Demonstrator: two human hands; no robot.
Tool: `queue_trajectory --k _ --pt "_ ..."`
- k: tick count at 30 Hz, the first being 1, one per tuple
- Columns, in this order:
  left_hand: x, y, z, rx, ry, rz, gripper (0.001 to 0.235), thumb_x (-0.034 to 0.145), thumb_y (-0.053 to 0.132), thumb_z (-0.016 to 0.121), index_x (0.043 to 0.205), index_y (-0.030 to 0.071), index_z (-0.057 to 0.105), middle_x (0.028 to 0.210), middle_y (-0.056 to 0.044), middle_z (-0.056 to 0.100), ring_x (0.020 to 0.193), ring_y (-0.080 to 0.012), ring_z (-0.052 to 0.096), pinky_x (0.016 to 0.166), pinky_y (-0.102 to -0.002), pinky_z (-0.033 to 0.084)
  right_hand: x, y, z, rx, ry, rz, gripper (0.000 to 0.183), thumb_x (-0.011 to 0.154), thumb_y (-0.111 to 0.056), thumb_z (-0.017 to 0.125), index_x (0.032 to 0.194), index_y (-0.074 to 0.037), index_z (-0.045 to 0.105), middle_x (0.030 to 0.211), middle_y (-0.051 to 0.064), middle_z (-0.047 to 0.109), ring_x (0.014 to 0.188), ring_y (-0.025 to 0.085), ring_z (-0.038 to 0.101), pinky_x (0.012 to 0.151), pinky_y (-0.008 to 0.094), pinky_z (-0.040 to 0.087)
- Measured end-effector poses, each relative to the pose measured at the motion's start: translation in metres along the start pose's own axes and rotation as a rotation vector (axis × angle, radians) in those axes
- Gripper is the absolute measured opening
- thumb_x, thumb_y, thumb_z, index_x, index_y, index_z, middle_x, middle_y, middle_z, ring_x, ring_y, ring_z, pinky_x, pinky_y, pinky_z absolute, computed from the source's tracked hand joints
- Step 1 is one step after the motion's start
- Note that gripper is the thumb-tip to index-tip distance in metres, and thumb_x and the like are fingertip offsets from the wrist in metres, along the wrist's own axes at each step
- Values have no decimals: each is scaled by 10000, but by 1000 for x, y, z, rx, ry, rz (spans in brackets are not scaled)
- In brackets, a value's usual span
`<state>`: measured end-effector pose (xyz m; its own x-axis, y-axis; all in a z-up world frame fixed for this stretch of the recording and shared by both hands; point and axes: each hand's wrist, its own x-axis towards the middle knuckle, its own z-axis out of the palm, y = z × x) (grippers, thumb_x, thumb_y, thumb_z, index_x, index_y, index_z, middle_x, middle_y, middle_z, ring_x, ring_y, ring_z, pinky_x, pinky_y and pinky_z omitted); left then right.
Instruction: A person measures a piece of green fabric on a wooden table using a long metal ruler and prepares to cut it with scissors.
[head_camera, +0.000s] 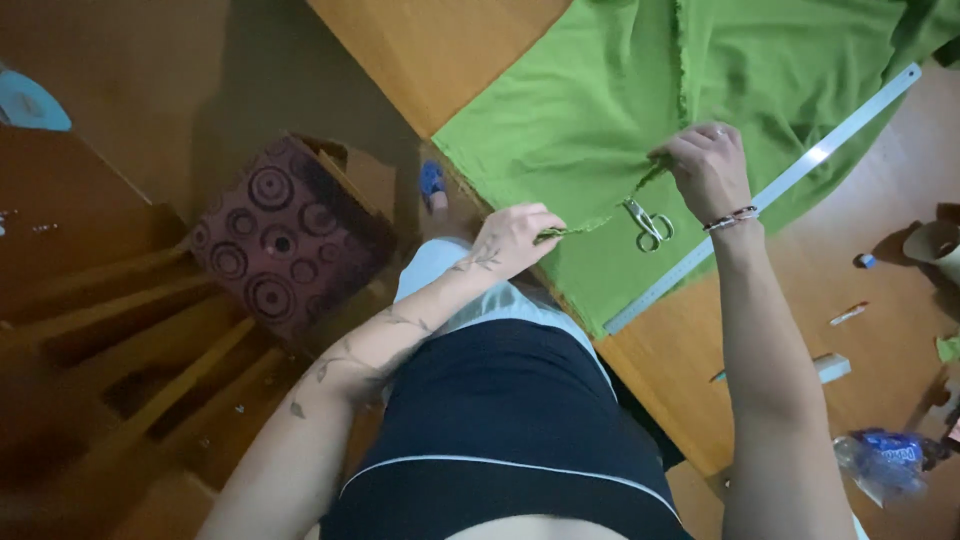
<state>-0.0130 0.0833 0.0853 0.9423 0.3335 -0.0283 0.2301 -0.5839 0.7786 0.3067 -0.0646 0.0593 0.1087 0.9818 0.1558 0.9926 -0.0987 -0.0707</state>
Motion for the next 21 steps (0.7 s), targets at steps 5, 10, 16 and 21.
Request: queue_trajectory --k 5,10,16,21 --pt "-5 4 31 4 -82 -20 107 899 199 709 1006 201 713 942 -16 724 907 -208 728 796 -342 603 -27 -1 20 -44 76 36 132 924 -271 846 984 -321 740 991 -94 739 1137 158 649 999 360 478" --pt "-4 16 20 49 -61 31 106 900 202 703 1001 174 715 898 -30 706 861 -209 725 749 -338 607 -33 -13 7 7 60 94 100 983 -215 816 998 -286 747 980 -63 748 1076 191 668 892 333 513" --pt "-3 57 4 7 -87 138 101 935 195 688 1017 154 731 913 -58 723 866 -215 723 761 -312 600 -58 -29 -29 266 115 189 167 1039 -41 734 1084 -197 773 1028 59 747 975 289 719 816 376 577" --pt "0 70 20 60 -166 260 117 916 199 713 1017 154 752 881 -53 728 843 -188 714 782 -294 586 -85 -43 -45 320 123 284 227 1033 55 705 1095 -147 788 1038 107 727 950 319 714 840 399 585"
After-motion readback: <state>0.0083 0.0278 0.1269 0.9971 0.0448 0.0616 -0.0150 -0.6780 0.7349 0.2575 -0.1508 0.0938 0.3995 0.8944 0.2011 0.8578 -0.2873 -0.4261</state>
